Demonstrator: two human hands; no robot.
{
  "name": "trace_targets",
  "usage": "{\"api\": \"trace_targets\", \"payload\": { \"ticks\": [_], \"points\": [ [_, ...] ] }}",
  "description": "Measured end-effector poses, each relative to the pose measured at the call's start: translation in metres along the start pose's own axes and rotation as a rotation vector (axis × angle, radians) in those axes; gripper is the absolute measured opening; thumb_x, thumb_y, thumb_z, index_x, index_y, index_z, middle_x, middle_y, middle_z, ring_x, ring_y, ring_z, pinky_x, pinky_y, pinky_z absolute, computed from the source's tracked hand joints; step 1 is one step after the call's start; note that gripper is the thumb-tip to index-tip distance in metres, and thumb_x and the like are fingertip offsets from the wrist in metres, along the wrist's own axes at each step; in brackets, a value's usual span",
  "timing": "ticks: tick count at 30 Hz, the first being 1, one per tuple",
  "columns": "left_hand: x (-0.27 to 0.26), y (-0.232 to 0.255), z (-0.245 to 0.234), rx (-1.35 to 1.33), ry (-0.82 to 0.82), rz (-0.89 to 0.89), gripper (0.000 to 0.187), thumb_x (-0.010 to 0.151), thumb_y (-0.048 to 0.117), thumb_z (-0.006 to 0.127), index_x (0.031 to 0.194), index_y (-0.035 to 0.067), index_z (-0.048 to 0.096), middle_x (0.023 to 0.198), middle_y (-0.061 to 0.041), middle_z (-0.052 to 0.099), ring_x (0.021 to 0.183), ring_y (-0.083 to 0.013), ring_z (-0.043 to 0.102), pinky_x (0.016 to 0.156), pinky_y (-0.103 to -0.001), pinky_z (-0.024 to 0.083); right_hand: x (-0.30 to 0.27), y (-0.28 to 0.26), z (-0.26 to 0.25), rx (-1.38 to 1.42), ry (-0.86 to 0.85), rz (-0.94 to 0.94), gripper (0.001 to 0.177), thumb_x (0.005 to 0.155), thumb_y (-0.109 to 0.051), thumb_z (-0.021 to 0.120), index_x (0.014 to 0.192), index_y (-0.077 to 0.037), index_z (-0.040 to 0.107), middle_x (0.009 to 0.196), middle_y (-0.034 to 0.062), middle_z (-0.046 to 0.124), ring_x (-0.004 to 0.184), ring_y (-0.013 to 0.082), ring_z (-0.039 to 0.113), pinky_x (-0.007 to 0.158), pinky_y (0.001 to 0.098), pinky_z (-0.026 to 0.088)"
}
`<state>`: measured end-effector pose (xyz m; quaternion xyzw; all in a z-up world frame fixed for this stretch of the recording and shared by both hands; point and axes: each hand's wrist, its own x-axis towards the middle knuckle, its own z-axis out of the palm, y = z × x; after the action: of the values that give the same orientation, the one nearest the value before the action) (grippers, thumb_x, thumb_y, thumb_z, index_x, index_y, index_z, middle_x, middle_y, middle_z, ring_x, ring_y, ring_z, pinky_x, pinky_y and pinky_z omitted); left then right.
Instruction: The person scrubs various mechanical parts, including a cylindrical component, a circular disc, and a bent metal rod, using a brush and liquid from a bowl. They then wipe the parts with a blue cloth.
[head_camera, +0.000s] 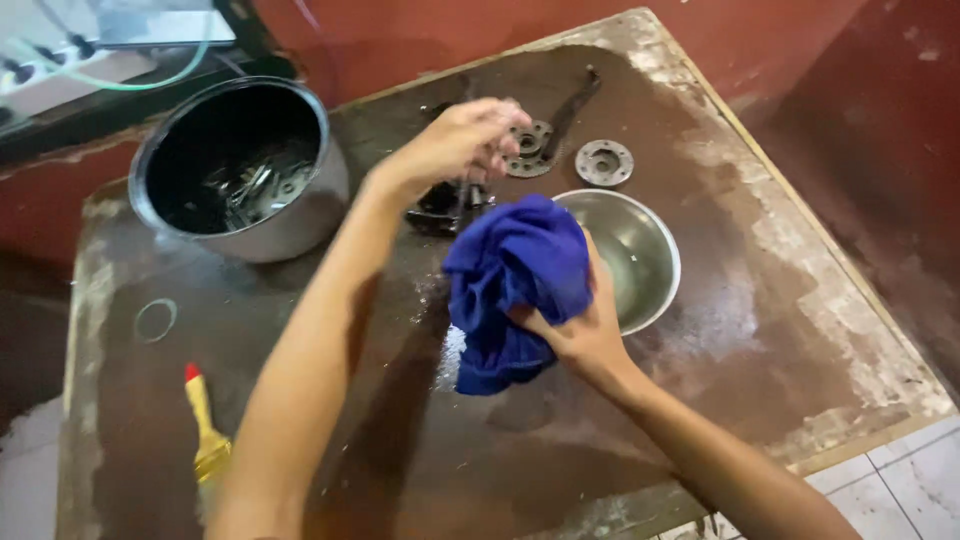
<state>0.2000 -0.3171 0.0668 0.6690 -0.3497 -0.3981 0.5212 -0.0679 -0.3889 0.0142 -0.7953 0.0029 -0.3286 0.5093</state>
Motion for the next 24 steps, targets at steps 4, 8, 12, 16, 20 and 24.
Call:
{"api": "trace_targets", "payload": {
  "ticks": [4,8,12,16,20,24],
  "points": [
    [0.131,-0.065,0.039,0.357,0.275,0.142,0.041,0.094,0.038,0.061,0.126,0.014,0.069,0.11,-0.011,0.079,0.095,-0.0274,0.073,0.082,-0.041,0.059,-0.008,0.003,-0.026,-0.311,-0.034,-0.207,0.082,0.067,-0.009,0.09,0.139,-0.006,0.051,0.139,0.0209,0.059,0.136,0.0326,0.052,0.121,0.0444,0.032],
    [0.166,-0.075,0.072,0.835,0.589,0.201,0.035,0.093,0.034,0.068,0.118,0.009,0.067,0.112,-0.023,0.07,0.107,-0.0426,0.065,0.09,-0.053,0.052,-0.016,0.01,-0.037,0.174,0.052,0.118,0.086,0.074,-0.015,0.087,0.148,-0.002,0.044,0.14,0.0126,0.061,0.133,0.026,0.057,0.12,0.0384,0.039],
    [0.174,-0.076,0.081,0.944,0.529,-0.065,0.044,0.092,0.037,0.066,0.118,0.001,0.064,0.113,-0.025,0.07,0.114,-0.0426,0.063,0.095,-0.053,0.053,-0.016,0.016,-0.043,0.114,0.079,0.056,0.072,0.07,-0.006,0.086,0.137,-0.003,0.06,0.141,0.0111,0.061,0.135,0.0272,0.057,0.122,0.0384,0.037],
    [0.185,-0.086,0.079,1.01,0.496,-0.134,0.035,0.098,0.029,0.061,0.117,0.002,0.071,0.118,-0.025,0.072,0.121,-0.0416,0.063,0.1,-0.053,0.052,-0.018,0.023,-0.037,0.035,0.092,0.058,0.072,0.066,-0.005,0.087,0.134,-0.005,0.061,0.14,0.0112,0.06,0.134,0.027,0.057,0.118,0.0377,0.04],
    [0.183,-0.066,0.08,1.136,0.374,-0.193,0.038,0.084,0.026,0.071,0.115,0.006,0.075,0.121,-0.021,0.071,0.121,-0.0388,0.064,0.1,-0.049,0.052,-0.018,0.022,-0.034,0.119,0.071,0.079,0.069,0.069,-0.004,0.086,0.134,-0.006,0.063,0.14,0.0105,0.061,0.132,0.0252,0.059,0.117,0.0368,0.042],
    [0.179,-0.066,0.077,1.099,0.287,-0.264,0.04,0.079,0.027,0.076,0.115,0.009,0.075,0.123,-0.02,0.069,0.12,-0.0384,0.065,0.098,-0.049,0.054,-0.021,0.02,-0.021,0.22,0.057,0.085,0.072,0.073,-0.006,0.085,0.139,-0.004,0.058,0.141,0.0105,0.06,0.134,0.0243,0.057,0.12,0.0373,0.039]
  ]
}}
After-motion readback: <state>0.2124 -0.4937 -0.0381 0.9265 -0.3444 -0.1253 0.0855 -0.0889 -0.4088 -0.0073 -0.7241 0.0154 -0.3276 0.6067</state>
